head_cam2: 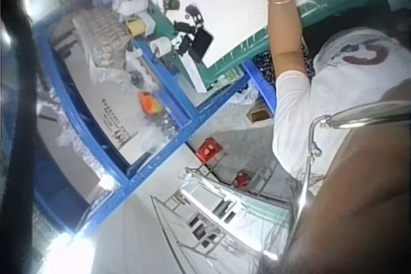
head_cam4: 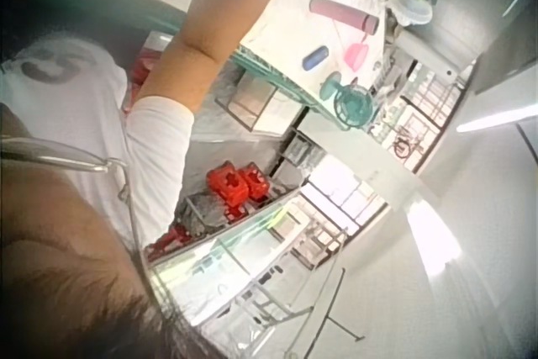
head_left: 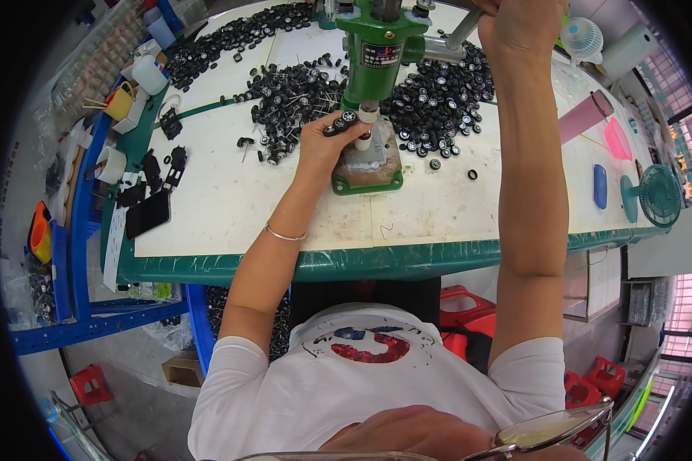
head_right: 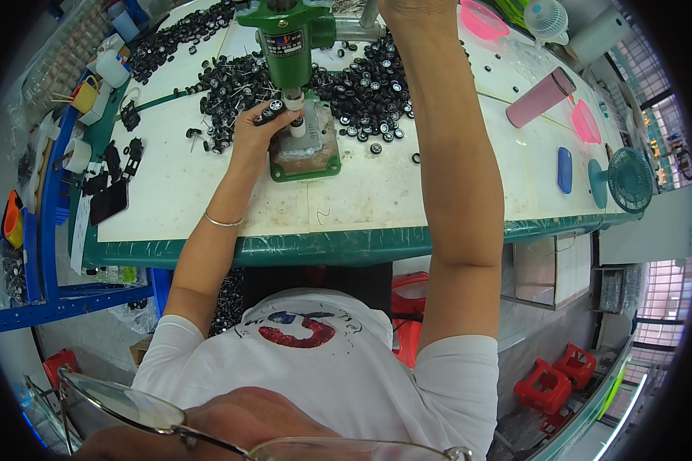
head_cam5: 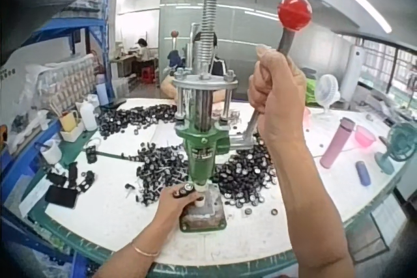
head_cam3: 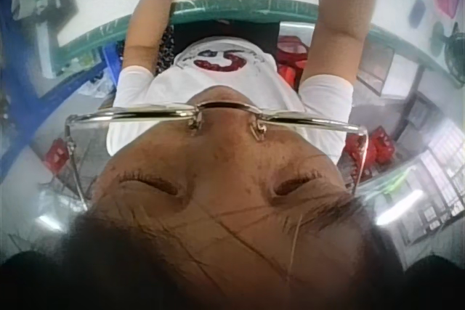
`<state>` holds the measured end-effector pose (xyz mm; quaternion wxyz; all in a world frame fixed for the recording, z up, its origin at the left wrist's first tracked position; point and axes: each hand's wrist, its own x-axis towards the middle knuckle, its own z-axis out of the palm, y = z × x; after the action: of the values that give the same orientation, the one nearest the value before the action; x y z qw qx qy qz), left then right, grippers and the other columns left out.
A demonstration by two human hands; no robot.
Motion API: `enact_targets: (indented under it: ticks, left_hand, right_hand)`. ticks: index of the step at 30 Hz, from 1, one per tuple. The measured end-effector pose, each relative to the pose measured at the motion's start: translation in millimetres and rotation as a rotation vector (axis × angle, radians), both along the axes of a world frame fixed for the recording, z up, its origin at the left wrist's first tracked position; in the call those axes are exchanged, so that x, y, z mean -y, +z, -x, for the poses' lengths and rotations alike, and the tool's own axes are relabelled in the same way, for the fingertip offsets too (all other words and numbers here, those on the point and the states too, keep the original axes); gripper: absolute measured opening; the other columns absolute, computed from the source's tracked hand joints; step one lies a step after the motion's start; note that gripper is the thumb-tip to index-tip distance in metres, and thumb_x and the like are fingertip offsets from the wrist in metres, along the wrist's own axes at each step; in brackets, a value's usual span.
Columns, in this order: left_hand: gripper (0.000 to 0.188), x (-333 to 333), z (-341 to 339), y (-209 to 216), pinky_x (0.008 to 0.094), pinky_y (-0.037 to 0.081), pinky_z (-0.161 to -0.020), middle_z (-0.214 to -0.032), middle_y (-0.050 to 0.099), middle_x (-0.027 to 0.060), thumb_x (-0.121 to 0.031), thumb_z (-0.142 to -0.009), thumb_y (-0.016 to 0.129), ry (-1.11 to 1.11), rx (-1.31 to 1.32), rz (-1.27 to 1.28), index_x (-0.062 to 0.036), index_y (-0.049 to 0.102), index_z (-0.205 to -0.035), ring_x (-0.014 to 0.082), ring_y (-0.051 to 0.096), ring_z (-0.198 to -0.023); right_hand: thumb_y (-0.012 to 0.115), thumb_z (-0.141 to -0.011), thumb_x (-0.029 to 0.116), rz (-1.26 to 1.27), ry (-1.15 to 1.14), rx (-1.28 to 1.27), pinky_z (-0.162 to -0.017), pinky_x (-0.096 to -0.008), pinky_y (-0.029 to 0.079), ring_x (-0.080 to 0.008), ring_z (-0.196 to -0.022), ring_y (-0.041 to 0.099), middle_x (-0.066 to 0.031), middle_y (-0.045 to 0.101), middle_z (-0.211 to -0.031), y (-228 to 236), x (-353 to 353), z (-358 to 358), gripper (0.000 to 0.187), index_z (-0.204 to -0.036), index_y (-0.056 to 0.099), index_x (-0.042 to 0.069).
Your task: The person assembles small plastic components and rubber seals using a manual press at a workbench.
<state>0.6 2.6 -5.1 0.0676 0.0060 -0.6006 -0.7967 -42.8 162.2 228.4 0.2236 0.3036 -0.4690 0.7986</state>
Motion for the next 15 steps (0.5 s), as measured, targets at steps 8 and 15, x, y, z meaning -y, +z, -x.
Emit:
enact_targets:
  ticks: [8, 15]
  left_hand:
    - [0.022, -1.1, -2.4, 4.5, 0.0229, 0.049, -0.066, -0.083, 0.069, 0.0018, -0.008, -0.074, 0.079, 0.002, -0.014, 0.014, -0.0021, 0.073, -0.094, 0.0068, 0.061, -0.072]
    - [0.021, -1.3, -0.4, 0.2, 0.0223, 0.049, -0.068, -0.083, 0.070, 0.0016, -0.007, -0.074, 0.079, 0.023, -0.023, 0.027, -0.0019, 0.073, -0.093, 0.0068, 0.061, -0.072]
  right_hand:
    - [0.057, -0.090, 0.019, -0.034, 0.038, 0.003, -0.036, -0.0226, 0.016, -0.0045, -0.038, 0.022, 0.0067, 0.029, -0.050, 2.1, -2.9, 0.2, 0.035, -0.061, 0.037, 0.015]
    - [0.056, -0.090, 0.018, -0.046, 0.070, -0.008, -0.035, -0.0226, 0.016, -0.0038, -0.037, 0.023, 0.0073, 0.029, -0.050, 2.2, -4.6, 7.4, 0.033, -0.063, 0.038, 0.016]
